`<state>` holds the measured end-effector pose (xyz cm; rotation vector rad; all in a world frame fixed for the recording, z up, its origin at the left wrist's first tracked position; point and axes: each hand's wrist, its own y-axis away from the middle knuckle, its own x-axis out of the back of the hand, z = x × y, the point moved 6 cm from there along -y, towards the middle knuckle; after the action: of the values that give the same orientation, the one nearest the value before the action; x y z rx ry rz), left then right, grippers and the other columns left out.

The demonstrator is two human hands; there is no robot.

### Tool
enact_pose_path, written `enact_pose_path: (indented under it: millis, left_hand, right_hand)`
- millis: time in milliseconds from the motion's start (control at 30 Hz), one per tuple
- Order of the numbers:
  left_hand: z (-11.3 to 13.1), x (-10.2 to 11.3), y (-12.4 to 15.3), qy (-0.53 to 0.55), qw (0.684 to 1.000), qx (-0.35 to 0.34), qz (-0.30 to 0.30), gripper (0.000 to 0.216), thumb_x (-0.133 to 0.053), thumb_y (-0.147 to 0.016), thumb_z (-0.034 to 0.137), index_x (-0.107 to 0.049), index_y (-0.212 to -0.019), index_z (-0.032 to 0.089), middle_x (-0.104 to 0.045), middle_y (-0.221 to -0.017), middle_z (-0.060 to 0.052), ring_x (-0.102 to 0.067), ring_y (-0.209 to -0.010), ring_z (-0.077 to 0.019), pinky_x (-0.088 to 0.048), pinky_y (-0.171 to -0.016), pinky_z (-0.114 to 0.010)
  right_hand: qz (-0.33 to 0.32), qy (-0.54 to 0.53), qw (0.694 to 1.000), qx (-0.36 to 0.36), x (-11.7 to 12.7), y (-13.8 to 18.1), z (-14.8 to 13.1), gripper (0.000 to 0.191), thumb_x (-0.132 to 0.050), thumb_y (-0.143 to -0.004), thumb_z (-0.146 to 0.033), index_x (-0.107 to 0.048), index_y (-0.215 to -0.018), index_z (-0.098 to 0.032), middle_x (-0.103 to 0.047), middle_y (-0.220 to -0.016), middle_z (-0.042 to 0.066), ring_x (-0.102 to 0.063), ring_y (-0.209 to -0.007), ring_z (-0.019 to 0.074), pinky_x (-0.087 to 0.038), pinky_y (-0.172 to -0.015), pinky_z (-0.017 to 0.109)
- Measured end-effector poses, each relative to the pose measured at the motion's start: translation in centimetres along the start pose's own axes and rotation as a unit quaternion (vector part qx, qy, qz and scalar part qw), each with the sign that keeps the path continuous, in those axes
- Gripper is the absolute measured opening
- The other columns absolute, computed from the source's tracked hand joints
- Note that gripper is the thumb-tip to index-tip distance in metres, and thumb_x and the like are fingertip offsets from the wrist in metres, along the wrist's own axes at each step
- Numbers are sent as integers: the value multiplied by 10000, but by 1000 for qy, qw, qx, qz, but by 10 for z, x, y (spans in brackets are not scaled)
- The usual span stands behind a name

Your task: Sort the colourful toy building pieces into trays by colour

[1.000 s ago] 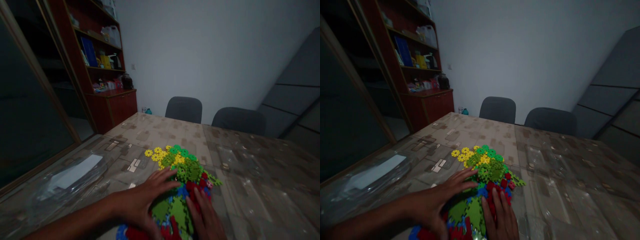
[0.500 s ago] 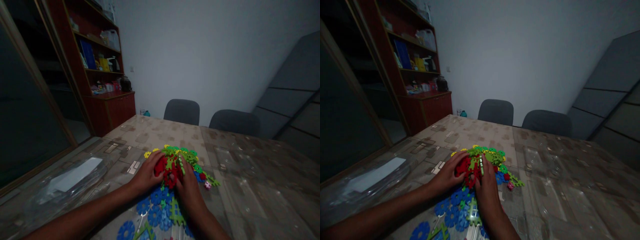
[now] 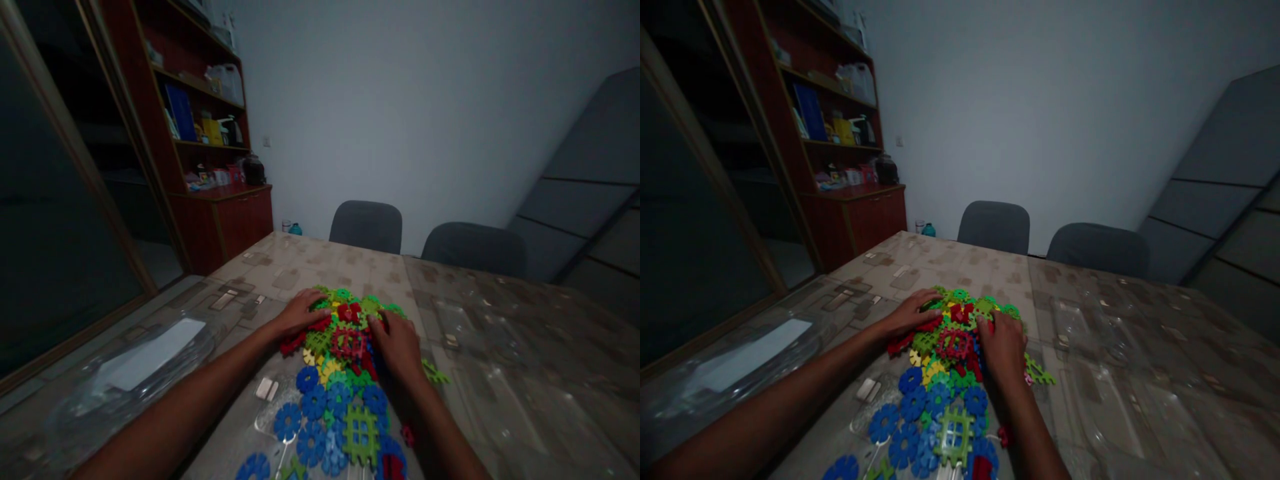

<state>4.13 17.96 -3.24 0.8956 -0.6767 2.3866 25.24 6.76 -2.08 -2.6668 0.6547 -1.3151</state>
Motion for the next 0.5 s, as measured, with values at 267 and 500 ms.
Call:
enact_pose_path:
  millis: [267, 500]
  left_hand:
    - [33, -23, 29, 77, 996, -37, -35, 497, -504, -952, 582, -702, -1208, 205, -700, -1255, -86, -625, -1196, -286, -472, -1065, -385]
    - [61, 10, 95, 35, 986, -68, -147, 1003, -632, -782, 837, -336, -1590, 321, -191, -1703, -98, -152, -1538, -434, -174, -1221, -629]
  right_hand:
    - [-49, -41, 995, 78, 1, 42, -19, 435, -442, -931, -396, -694, -1177, -140, -744, -1176, 138, -682, -1102, 282, -517, -995, 422]
    - [39, 81, 978, 191, 34, 125, 20, 583, -561, -951, -487, -509, -1485, -256, -594, -1461, 141, -592, -1291, 379, -538, -993, 590]
